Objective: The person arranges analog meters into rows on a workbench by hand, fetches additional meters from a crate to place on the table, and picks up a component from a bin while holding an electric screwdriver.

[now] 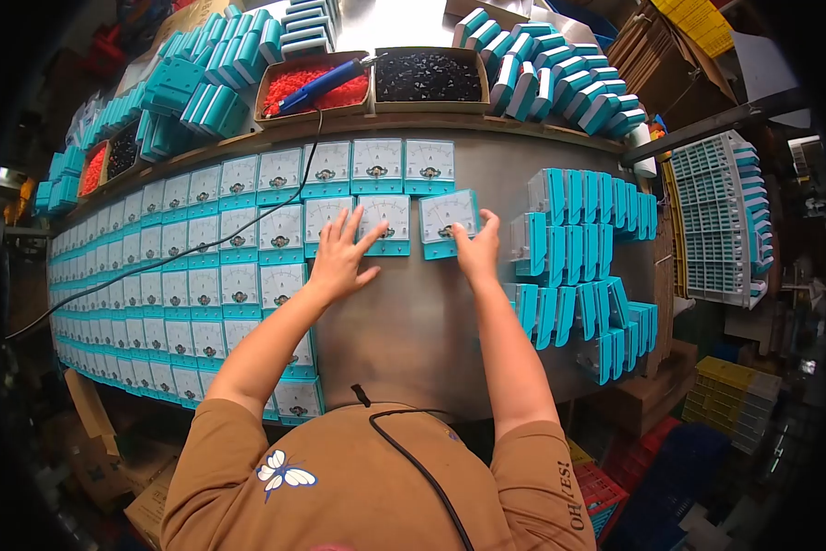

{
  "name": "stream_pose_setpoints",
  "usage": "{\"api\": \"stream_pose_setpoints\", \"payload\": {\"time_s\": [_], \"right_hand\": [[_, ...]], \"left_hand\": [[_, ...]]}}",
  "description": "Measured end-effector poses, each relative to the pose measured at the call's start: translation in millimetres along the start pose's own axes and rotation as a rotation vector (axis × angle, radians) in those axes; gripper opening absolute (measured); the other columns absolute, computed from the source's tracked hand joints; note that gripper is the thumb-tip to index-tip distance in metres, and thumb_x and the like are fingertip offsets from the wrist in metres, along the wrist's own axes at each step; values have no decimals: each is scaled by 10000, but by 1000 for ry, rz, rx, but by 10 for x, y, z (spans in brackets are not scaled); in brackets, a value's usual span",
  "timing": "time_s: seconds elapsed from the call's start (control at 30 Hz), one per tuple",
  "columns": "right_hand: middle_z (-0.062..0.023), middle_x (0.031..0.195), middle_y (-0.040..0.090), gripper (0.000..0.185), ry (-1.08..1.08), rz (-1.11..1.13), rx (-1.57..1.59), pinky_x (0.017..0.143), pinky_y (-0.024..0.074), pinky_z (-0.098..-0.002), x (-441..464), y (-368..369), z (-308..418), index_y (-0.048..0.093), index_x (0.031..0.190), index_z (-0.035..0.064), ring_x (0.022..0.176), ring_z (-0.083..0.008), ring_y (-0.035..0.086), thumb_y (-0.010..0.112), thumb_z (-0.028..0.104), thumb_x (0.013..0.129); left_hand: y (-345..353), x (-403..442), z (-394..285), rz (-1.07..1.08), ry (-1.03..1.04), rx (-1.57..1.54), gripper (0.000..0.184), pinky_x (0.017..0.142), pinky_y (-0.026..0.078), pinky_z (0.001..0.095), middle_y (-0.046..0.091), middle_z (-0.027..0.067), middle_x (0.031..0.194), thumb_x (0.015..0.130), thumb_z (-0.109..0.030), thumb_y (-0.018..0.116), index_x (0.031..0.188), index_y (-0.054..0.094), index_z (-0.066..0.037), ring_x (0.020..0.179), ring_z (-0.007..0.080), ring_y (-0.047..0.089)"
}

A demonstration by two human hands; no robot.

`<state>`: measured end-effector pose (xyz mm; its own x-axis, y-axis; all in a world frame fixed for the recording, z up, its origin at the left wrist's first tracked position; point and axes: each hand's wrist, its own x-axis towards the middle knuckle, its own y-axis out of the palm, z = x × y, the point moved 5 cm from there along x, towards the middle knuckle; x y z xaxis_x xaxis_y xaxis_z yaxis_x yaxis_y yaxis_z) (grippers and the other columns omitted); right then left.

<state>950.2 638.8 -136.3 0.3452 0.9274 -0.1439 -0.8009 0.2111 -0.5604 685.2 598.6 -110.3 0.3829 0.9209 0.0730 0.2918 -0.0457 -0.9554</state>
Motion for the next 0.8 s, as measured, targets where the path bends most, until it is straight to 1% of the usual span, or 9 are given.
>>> {"api": "stream_pose_setpoints", "payload": {"time_s": [0.03, 0.13, 0.2, 0.3, 0.37, 0.43, 0.5, 0.57, 0.8], "right_hand": [[-232, 1194, 610, 583, -7, -2, 38, 934, 469, -434, 76, 207, -228, 453, 1322, 6, 1091, -369, 603, 707, 230, 848], [-252, 1253, 573, 613, -115, 23, -61, 1020, 417, -430, 41, 425, -226, 422, 1376, -5, 1179, -377, 548, 676, 231, 871], [-262, 1291, 545, 624, -294, -57, -380, 1056, 384, -434, -151, 261, 10, 406, 1398, -10, 1231, -375, 508, 661, 222, 878], [-210, 1349, 514, 533, -538, 7, -134, 1080, 354, -441, -680, -601, 666, 477, 1361, 5, 1260, -369, 474, 631, 106, 861], [-185, 1343, 517, 488, -600, -179, -279, 1076, 354, -447, -1034, -1170, 695, 519, 1311, 13, 1265, -367, 468, 613, 51, 834], [-198, 1491, 364, 544, -440, -367, -487, 1121, 265, -525, -1262, -1541, 323, 436, 1397, -1, 1390, -390, 322, 567, 186, 903], [-197, 1548, 272, 614, -224, -240, -635, 1133, 205, -568, -1285, -1536, -496, 351, 1456, 0, 1443, -387, 227, 514, 291, 941], [-185, 1613, 132, 728, -164, -183, -702, 1139, 115, -627, -1371, -1465, -744, 200, 1532, 14, 1500, -369, 74, 428, 429, 978], [-205, 1617, 71, 915, -22, -119, -767, 1138, 17, -642, -1326, -1559, -680, 167, 1535, 5, 1507, -359, -8, 563, 511, 885]], "left_hand": [[98, -58, 25, 80, 17, 44, 881, 1107, 246, 605, 225, 170, 1578, 744, -417, 780, 1498, 325, -391, 1438, 378, 246], [135, -43, 92, 59, 12, 72, 874, 1112, 239, 609, 222, 175, 1581, 747, -412, 779, 1496, 331, -388, 1447, 383, 228], [97, -49, 43, -36, -4, 7, 773, 1096, 263, 594, 320, 161, 1526, 759, -362, 766, 1443, 421, -261, 1414, 377, 282], [-22, 9, -340, -171, 23, -167, 616, 1058, 328, 524, 460, 148, 1392, 752, -266, 754, 1298, 525, -93, 1319, 358, 401], [113, -2, -838, -73, 177, -387, 643, 1045, 369, 454, 521, 160, 1328, 743, -240, 759, 1308, 505, -69, 1249, 341, 487], [384, -38, -1376, 79, 213, -569, 872, 1067, 374, 442, 489, 181, 1381, 723, -250, 788, 1447, 346, -47, 1259, 344, 478], [515, -40, -1830, 124, 239, -619, 1073, 1080, 366, 432, 448, 184, 1426, 677, -232, 834, 1515, 190, -52, 1271, 346, 468], [699, 9, -2101, 193, 176, -708, 1019, 1059, 380, 441, 461, 191, 1385, 647, -186, 841, 1468, 252, -50, 1273, 346, 460], [511, -125, -1989, 56, 61, -586, 947, 959, 422, 468, 515, 177, 1223, 575, -215, 838, 1378, 358, -70, 1134, 375, 501]]}}
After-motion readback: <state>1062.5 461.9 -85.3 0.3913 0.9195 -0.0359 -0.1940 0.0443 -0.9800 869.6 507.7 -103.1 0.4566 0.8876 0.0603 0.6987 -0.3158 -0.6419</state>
